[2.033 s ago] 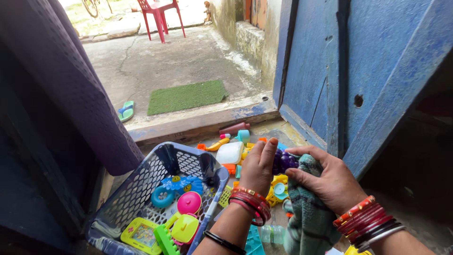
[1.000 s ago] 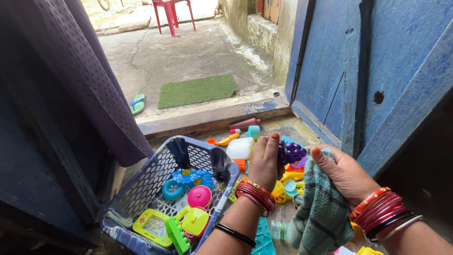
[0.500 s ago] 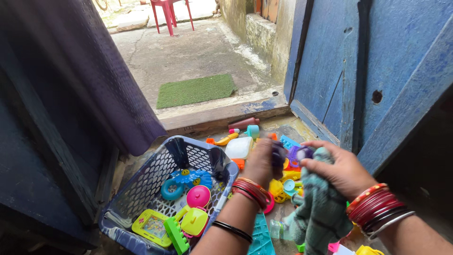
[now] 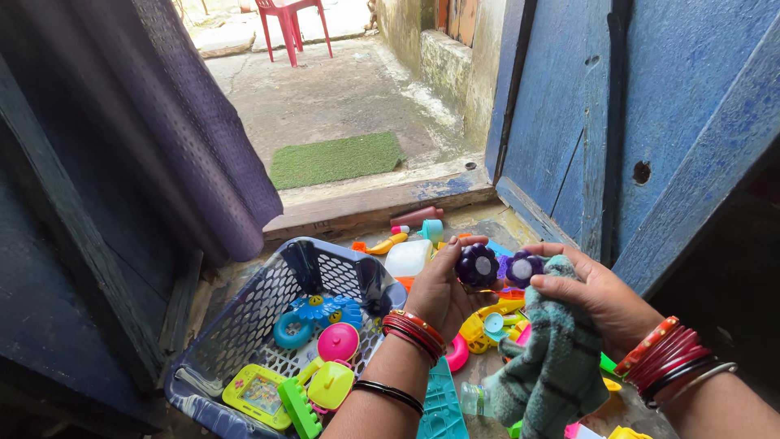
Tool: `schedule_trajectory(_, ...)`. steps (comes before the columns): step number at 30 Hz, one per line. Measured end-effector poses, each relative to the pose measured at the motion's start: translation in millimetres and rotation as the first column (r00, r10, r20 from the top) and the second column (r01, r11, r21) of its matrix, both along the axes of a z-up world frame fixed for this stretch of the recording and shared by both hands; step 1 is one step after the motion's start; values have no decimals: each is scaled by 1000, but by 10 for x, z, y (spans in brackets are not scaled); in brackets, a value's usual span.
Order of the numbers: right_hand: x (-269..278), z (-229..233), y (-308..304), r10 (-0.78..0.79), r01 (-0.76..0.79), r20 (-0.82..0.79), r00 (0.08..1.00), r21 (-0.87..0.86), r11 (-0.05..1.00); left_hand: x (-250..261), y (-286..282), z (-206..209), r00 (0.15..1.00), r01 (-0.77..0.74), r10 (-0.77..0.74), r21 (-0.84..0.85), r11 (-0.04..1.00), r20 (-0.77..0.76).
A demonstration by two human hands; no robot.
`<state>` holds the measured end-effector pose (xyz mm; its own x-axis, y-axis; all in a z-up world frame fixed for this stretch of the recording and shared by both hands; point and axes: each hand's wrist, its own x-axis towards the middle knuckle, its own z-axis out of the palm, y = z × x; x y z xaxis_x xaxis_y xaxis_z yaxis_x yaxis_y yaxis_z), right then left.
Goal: The person sits on the floor and wipes various colorful plastic toys with a cloth. They pick up items one by one from a pile, wipe them, and place them into a blue plastic basket. The toys include a toy phone, a plastic cup, and a toy resembling a bunch of grapes.
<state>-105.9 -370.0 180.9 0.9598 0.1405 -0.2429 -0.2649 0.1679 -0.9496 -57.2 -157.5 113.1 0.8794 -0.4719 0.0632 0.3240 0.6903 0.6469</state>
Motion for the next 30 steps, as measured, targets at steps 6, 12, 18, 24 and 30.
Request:
schedule_trajectory(6,-29,-3,72,-42,124,272,961,-293,948,15,-7,-7,999,-25,24,33,999,21)
schedule_trajectory(12,-131,105,278,5,324,461,887,-631,705,-12,-65,-43,998,-8,5,49,999,63)
schedule_trajectory(18,-182,127,326,104,383,541,834,-705,596,-3,-89,-80,999,0,0,13,1000,43)
schedule_trajectory(24,-147,94,265,104,340,501,859,-710,616,36,-48,-57,999,-29,28,37,999,46)
schedule_trajectory(30,-145,122,261,78,320,491,868,-672,668,23,1,-8,995,30,-35,50,998,89)
